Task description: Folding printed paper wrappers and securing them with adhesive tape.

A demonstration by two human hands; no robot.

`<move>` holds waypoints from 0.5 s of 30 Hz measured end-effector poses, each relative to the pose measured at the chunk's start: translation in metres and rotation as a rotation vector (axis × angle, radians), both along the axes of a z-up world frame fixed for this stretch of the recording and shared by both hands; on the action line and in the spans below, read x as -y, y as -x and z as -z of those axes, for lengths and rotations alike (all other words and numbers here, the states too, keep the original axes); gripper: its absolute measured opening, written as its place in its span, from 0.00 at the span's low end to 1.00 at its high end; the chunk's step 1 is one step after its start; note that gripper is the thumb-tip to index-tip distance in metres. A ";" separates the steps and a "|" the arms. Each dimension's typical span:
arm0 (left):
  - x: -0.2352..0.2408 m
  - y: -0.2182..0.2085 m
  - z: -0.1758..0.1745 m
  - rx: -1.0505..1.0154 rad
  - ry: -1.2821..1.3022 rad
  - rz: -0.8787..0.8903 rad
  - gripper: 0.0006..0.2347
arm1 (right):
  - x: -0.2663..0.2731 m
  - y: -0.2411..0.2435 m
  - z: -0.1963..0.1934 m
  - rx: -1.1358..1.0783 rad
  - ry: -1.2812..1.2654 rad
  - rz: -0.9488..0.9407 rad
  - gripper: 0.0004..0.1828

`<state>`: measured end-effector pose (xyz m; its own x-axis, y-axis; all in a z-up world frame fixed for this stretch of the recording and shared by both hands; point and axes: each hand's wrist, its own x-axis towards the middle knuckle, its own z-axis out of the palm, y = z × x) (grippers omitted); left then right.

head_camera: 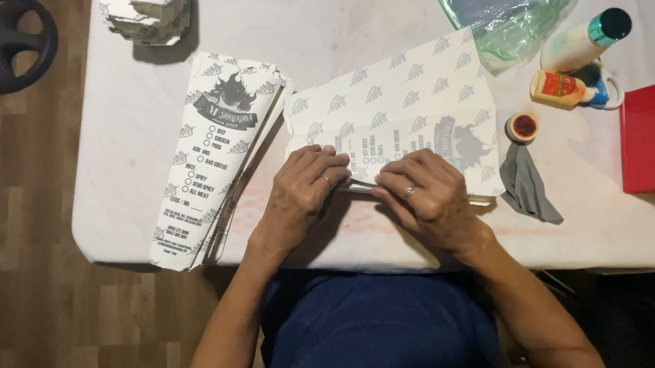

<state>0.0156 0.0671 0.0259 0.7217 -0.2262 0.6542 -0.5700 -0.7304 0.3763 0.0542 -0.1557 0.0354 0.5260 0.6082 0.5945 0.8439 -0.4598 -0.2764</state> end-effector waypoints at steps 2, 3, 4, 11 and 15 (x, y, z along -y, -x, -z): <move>-0.003 0.002 0.000 -0.010 0.028 0.015 0.03 | -0.007 0.003 0.000 0.004 0.002 0.012 0.04; -0.005 0.002 0.000 -0.018 0.058 0.034 0.02 | -0.010 0.005 0.000 0.010 0.007 0.027 0.03; -0.010 0.004 0.007 -0.019 0.059 0.036 0.02 | -0.009 0.005 -0.001 0.009 0.007 0.028 0.03; -0.040 0.010 0.012 -0.078 0.240 0.071 0.03 | -0.007 0.006 0.001 -0.050 -0.050 0.064 0.02; -0.038 0.009 0.007 -0.166 0.367 0.010 0.06 | -0.009 0.006 0.000 -0.099 -0.051 0.089 0.04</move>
<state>0.0062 0.1051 0.0184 0.8234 -0.0069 0.5674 -0.4858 -0.5254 0.6986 0.0478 -0.1463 0.0358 0.6337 0.5271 0.5662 0.7683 -0.5145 -0.3808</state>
